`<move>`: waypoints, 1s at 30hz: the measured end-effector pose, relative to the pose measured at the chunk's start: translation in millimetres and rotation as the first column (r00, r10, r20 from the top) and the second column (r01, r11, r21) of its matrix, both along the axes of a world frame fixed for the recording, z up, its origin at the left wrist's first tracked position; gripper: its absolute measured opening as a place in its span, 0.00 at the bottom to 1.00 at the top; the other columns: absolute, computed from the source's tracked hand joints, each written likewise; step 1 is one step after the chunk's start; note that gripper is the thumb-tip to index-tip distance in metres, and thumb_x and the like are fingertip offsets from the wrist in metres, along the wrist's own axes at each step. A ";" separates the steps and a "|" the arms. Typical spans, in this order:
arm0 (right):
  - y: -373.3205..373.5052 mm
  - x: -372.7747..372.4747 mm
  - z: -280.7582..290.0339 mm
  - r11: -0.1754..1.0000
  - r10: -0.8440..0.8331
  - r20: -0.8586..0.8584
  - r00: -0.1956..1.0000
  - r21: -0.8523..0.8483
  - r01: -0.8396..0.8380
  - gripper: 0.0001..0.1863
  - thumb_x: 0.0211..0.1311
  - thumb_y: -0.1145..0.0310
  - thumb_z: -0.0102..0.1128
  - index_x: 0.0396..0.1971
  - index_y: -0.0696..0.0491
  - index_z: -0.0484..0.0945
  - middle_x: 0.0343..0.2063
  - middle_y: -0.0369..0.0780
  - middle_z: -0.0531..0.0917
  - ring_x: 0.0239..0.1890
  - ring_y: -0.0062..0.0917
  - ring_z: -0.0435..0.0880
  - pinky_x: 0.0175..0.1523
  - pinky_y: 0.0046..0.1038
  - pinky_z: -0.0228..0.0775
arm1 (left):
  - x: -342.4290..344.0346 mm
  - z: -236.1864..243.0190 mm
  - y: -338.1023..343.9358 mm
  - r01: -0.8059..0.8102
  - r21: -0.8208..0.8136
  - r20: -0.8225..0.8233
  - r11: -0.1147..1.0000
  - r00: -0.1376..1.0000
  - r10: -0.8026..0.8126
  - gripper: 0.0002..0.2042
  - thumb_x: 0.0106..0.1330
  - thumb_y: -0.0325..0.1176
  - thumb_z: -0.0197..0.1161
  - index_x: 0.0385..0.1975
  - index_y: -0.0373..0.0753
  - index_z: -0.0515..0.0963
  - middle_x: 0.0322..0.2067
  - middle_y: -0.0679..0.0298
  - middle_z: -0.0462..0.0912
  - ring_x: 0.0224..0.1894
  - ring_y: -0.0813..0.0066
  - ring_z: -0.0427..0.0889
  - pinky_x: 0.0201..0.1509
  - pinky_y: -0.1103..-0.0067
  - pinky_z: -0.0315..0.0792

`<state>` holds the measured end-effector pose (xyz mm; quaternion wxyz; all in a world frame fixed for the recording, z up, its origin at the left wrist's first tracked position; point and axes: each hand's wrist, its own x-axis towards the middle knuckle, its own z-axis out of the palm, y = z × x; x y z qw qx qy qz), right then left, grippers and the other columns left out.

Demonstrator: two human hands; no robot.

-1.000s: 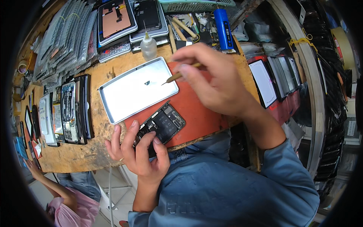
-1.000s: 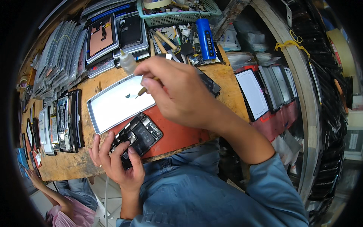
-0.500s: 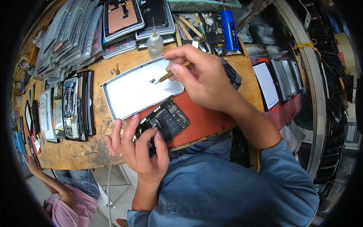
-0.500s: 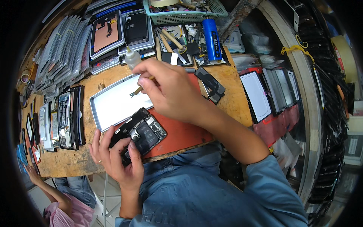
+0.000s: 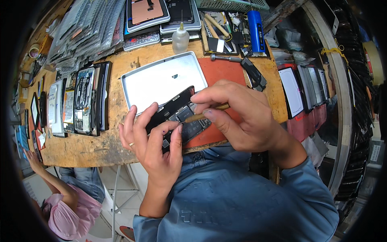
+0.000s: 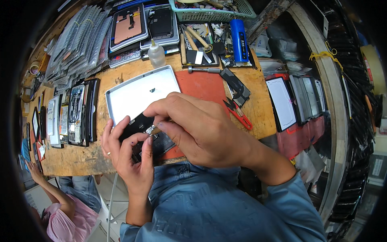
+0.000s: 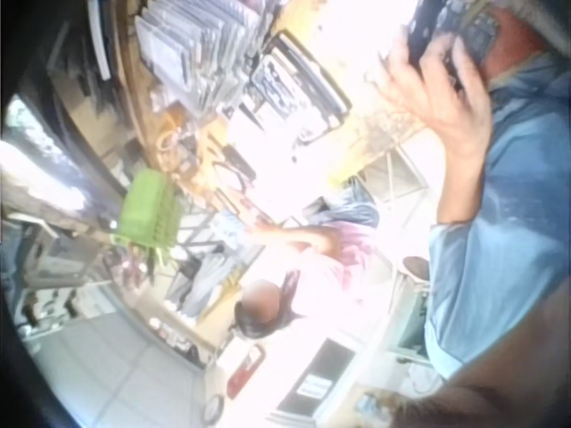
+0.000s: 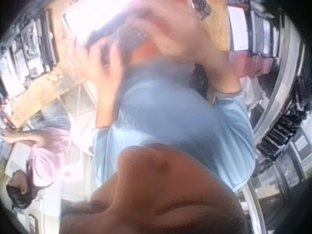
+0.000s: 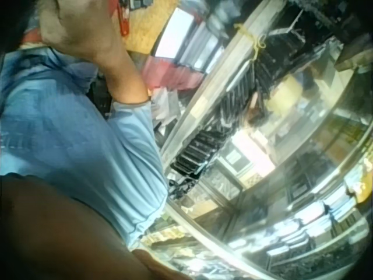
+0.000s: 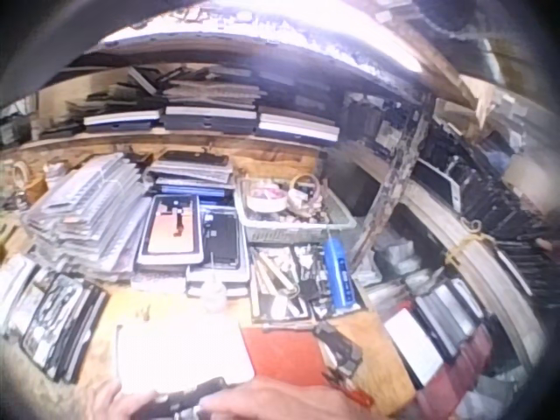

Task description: The person disassembles a smartphone, removes the back cover, and uses a plastic pry tool to disconnect internal components. They then reconnect the components, reassemble the phone, and test the screen by swiping and tapping.

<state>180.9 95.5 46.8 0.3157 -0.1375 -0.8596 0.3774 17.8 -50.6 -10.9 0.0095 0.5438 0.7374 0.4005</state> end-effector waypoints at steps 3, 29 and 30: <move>-1.1 0.8 1.1 1.000 0.005 0.010 1.000 -0.012 -0.005 0.15 0.66 0.84 0.64 0.53 0.64 0.81 0.38 0.46 0.87 0.40 0.30 0.91 0.45 0.27 0.84 | 1.0 -0.5 -0.2 0.001 0.006 -0.003 1.000 1.000 -0.001 0.04 0.61 0.34 0.75 0.33 0.47 0.87 0.61 0.61 0.81 0.75 0.48 0.64 0.79 0.46 0.39; -8.3 1.3 4.3 1.000 0.019 0.010 1.000 -0.012 -0.019 0.16 0.64 0.85 0.65 0.52 0.64 0.81 0.39 0.46 0.86 0.40 0.31 0.91 0.44 0.28 0.84 | 3.3 -1.1 -4.0 0.006 0.015 -0.059 1.000 0.998 -0.005 0.06 0.56 0.34 0.76 0.32 0.51 0.87 0.60 0.64 0.81 0.75 0.48 0.64 0.80 0.49 0.39; -8.6 1.4 4.7 1.000 0.019 0.012 1.000 -0.011 -0.019 0.16 0.64 0.85 0.65 0.52 0.64 0.81 0.39 0.46 0.86 0.40 0.31 0.91 0.44 0.28 0.84 | 3.4 -1.0 -4.1 0.006 0.014 -0.057 1.000 0.998 -0.005 0.06 0.56 0.34 0.76 0.32 0.51 0.87 0.60 0.64 0.81 0.75 0.48 0.64 0.80 0.49 0.39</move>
